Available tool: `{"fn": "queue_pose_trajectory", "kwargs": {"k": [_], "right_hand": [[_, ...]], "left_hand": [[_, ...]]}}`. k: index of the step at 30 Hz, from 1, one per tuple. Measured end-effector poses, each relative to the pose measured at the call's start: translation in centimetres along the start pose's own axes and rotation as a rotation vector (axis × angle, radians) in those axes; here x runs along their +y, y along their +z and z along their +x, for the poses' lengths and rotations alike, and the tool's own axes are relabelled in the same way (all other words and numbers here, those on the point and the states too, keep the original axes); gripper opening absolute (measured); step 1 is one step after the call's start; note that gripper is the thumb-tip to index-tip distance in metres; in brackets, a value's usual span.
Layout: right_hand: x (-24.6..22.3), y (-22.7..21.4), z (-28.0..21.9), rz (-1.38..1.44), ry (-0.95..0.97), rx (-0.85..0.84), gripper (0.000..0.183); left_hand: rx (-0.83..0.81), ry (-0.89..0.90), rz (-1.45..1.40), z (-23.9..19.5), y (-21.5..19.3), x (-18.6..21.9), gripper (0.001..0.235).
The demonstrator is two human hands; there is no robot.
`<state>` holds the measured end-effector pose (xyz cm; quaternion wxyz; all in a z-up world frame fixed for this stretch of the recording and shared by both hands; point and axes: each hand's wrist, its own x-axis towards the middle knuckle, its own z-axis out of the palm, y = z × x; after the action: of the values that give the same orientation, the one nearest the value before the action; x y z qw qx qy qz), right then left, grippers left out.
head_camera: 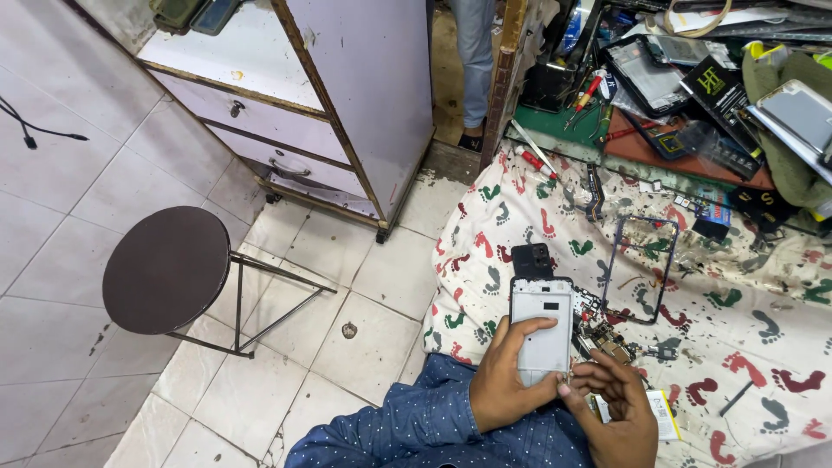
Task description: The person is disassembling a smartphone, removing the back cover and internal components. They carefully detach the battery and other parts, placing them on the work surface.
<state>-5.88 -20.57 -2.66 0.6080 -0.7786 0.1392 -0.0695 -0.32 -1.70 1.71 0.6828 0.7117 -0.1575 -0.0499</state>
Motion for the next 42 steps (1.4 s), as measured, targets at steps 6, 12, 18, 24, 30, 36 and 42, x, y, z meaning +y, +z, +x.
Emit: {"fn": "queue_pose_trajectory", "kwargs": {"k": [6,12,18,24,30,36,42], "right_hand": [[-1.0,0.1,-0.3,0.008,-0.014,0.028,0.057],[-1.4,0.3,-0.5,-0.045,-0.136,0.060,0.059],[-1.7,0.4,-0.6,-0.044,-0.141,0.054,0.061],[-1.8,0.3,-0.9,-0.085,-0.187,0.081,0.059],[-1.6,0.3,-0.9,-0.119,-0.186,0.109,0.059],[-3.0,0.7,-1.4,-0.095,-0.227,0.120,0.059],[-6.4,1.0,0.5,-0.047,-0.262,0.036,0.059]], "left_hand": [[-0.002,0.000,0.010,-0.2,0.1,-0.2,0.062],[-0.007,0.100,0.071,-0.5,0.1,-0.1,0.064],[-0.041,0.036,0.059,-0.6,0.0,0.1,0.064],[-0.034,0.095,0.055,-0.8,0.2,-0.1,0.063],[-0.056,0.066,0.112,-1.0,0.1,-0.4,0.066],[-0.060,0.076,0.104,-1.0,0.1,-0.2,0.064],[0.073,0.149,0.149,0.7,-1.1,1.0,0.066]]}}
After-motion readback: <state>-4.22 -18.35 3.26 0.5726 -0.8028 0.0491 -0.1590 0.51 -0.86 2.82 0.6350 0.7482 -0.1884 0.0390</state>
